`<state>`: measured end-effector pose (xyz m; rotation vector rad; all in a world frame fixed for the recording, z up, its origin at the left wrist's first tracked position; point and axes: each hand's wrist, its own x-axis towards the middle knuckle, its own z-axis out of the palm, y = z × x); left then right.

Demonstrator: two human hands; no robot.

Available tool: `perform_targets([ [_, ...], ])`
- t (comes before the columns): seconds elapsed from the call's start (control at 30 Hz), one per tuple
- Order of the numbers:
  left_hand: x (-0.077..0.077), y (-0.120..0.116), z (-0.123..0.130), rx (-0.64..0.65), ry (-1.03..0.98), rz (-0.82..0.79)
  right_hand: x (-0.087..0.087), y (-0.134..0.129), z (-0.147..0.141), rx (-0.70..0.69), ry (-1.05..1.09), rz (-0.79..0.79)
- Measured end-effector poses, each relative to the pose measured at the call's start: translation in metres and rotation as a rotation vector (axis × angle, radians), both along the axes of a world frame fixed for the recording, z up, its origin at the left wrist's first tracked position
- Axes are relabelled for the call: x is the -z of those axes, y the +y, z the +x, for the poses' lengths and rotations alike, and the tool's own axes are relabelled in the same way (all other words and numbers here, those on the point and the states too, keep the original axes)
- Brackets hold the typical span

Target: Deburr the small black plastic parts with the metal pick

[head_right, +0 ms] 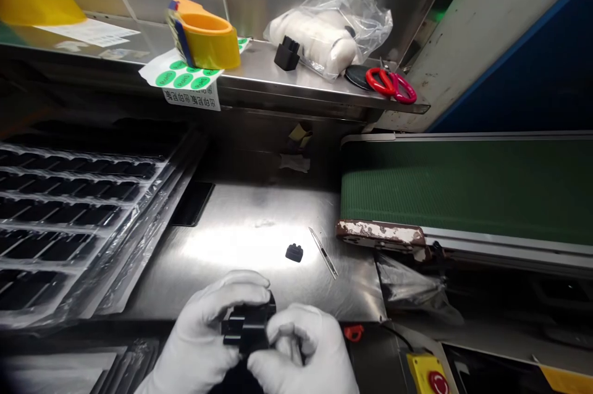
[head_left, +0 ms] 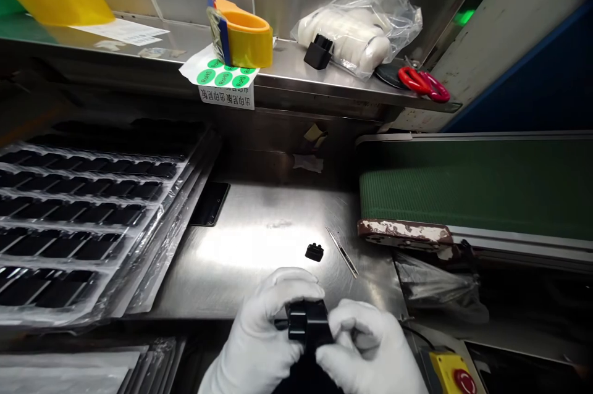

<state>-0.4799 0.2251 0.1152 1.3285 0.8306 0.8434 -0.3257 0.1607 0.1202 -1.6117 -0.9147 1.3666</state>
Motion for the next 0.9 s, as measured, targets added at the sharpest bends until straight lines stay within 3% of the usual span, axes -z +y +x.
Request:
perform_targets([
  [0.13,-0.004,-0.003,-0.004,0.089,0.018,-0.394,0.009,-0.005,-0.004,0.017,-0.168,0.245],
  [0.33,-0.002,-0.009,-0.013,0.125,0.034,-0.451,0.016,-0.008,-0.005,-0.094,-0.319,0.332],
  [0.5,-0.03,-0.003,-0.016,0.084,0.169,-0.553,0.018,-0.008,-0.007,-0.236,-0.363,0.436],
  [0.63,-0.047,0.001,-0.019,0.058,0.277,-0.5,0.023,-0.008,-0.009,-0.292,-0.434,0.527],
  [0.8,-0.032,-0.003,-0.027,0.114,0.192,-0.373,0.015,-0.008,-0.02,-0.248,-0.445,0.458],
  [0.9,-0.026,-0.007,-0.029,0.088,0.054,-0.331,0.001,-0.008,-0.03,-0.089,-0.257,0.312],
])
